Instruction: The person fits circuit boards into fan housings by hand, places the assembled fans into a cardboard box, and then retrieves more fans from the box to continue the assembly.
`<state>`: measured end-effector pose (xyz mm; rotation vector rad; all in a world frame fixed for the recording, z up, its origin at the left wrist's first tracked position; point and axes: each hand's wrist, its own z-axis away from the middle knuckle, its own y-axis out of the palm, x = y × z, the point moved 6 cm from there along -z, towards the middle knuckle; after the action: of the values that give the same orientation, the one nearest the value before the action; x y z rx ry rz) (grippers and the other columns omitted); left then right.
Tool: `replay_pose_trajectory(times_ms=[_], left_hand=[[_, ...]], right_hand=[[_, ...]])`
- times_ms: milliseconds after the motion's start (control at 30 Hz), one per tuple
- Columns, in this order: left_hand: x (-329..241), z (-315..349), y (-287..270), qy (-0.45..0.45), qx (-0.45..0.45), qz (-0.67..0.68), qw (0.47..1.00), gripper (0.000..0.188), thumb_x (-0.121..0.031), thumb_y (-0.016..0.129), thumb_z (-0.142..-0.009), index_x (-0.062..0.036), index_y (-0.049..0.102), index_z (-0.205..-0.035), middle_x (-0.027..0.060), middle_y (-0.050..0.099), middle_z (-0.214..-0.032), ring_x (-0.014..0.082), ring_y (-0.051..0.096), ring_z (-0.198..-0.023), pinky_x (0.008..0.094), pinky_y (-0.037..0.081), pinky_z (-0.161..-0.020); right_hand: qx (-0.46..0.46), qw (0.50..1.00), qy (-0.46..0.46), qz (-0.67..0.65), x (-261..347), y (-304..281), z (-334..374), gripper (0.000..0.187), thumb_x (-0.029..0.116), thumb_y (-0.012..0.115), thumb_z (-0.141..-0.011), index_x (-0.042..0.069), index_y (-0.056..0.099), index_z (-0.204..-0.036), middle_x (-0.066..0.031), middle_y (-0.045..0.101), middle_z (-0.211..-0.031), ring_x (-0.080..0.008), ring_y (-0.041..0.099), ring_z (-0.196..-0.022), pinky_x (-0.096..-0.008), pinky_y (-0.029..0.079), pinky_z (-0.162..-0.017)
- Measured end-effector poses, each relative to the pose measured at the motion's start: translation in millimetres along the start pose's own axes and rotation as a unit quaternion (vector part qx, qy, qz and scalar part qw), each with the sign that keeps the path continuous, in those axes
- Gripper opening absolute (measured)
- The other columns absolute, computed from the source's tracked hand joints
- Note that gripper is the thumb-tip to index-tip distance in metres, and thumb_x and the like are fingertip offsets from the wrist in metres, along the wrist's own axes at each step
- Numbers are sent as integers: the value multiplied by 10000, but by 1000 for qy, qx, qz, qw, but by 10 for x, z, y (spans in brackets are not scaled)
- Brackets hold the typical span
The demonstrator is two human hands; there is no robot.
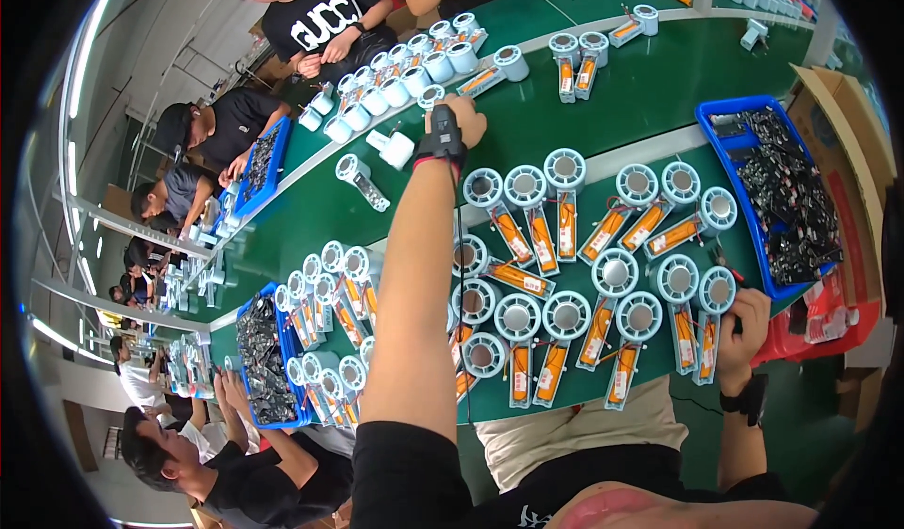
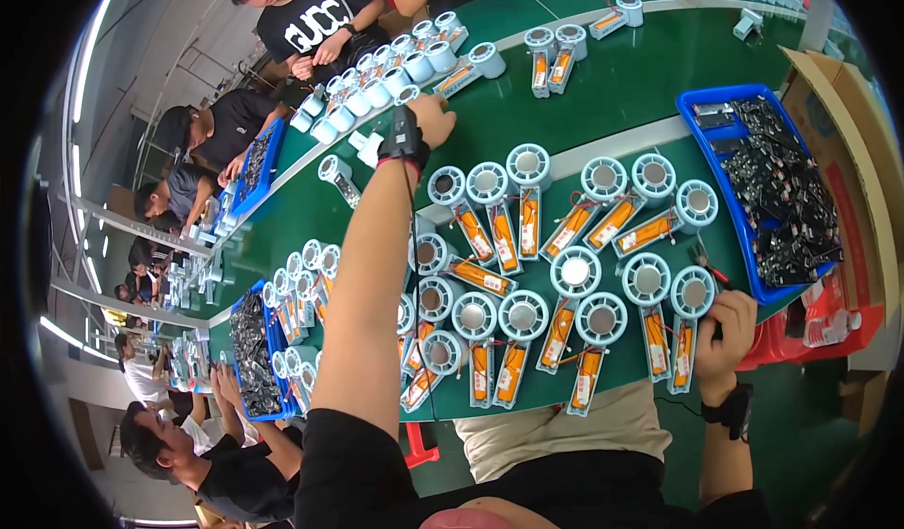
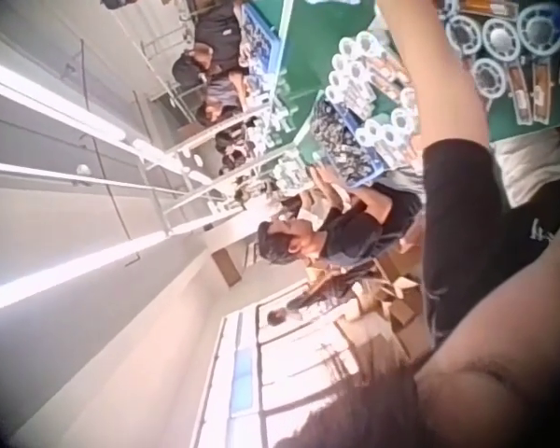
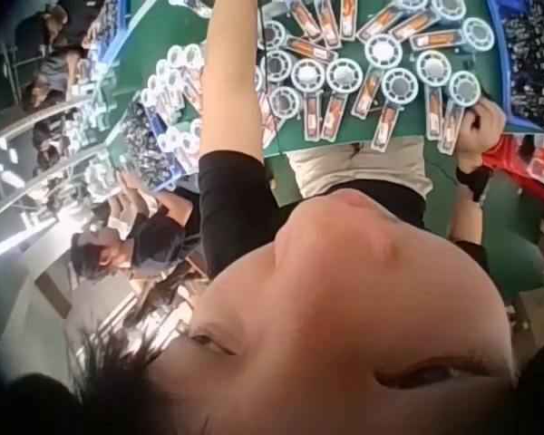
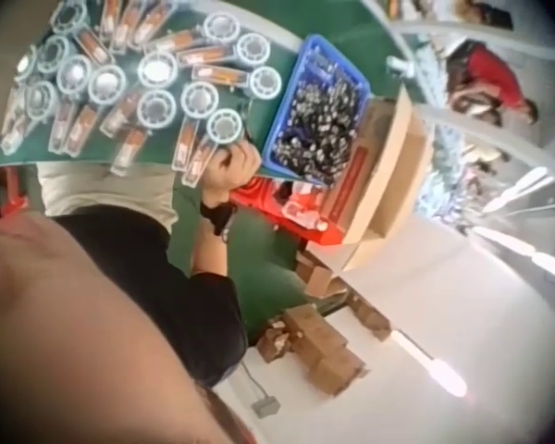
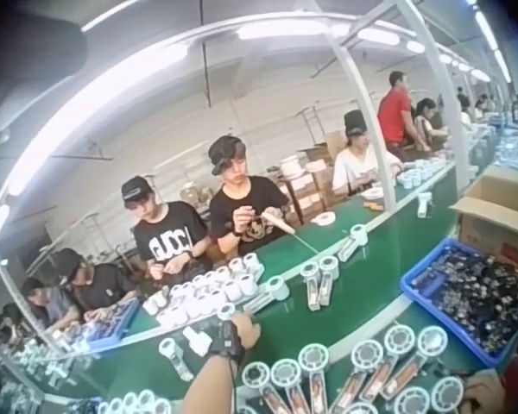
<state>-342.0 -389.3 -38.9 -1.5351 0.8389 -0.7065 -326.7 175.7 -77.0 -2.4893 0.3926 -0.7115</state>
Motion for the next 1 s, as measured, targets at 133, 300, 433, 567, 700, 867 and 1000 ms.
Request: replay_pose_trajectory(times_ms=[133,300,433,567,700,867,1000], left_hand=[[117,-348,239,-27,5,-11,1000,439,-269,650,-833,-68,726,-1216,221,680,-1278,394,643,-1197,474,510,-1036],[-3,-608,385,10,-54,93,994,420,-195,632,-800,-51,729,-1182,218,643,-1340,396,631,-1217,457,485,-1075],[130,-633,383,20,-80,96,992,405,-138,603,-773,-43,729,-1147,222,624,-1348,406,622,-1221,451,488,-1074],[191,-550,282,21,-83,134,987,404,-116,596,-772,-42,729,-1146,226,628,-1325,414,614,-1226,459,475,-1084],[822,-266,-191,-124,-125,36,984,372,-216,642,-813,-68,750,-1136,218,645,-1284,392,589,-1263,487,484,-1053],[2118,345,-72,-245,-146,-88,954,426,-288,672,-827,-34,735,-1163,194,688,-1239,414,664,-1127,513,519,-983],[2547,463,88,-283,-56,7,957,473,-336,709,-819,-27,739,-1177,218,733,-1123,411,702,-1035,471,546,-941]], right_hand=[[14,1000,-3,-20,91,75,-78,174,-125,601,-733,1,616,-853,-145,645,-908,-364,616,-862,-429,500,-777],[2,1000,-2,-21,45,46,-30,171,-117,598,-722,14,613,-832,-132,641,-865,-344,605,-789,-414,480,-714],[4,1000,2,-23,68,105,-9,168,-108,596,-712,27,609,-811,-117,639,-839,-328,595,-750,-401,459,-678],[-8,1000,0,-9,58,57,-52,160,-104,592,-705,30,601,-793,-110,633,-821,-319,588,-735,-395,446,-662],[-9,1000,8,-23,62,63,8,160,-108,588,-705,27,603,-789,-114,636,-826,-320,590,-737,-395,448,-663],[-10,1000,5,-29,46,69,-23,163,-117,579,-710,22,604,-792,-117,641,-833,-320,589,-738,-391,448,-663],[-3,999,0,-35,56,70,-15,164,-123,569,-713,13,606,-799,-124,644,-843,-323,588,-744,-395,449,-663]])
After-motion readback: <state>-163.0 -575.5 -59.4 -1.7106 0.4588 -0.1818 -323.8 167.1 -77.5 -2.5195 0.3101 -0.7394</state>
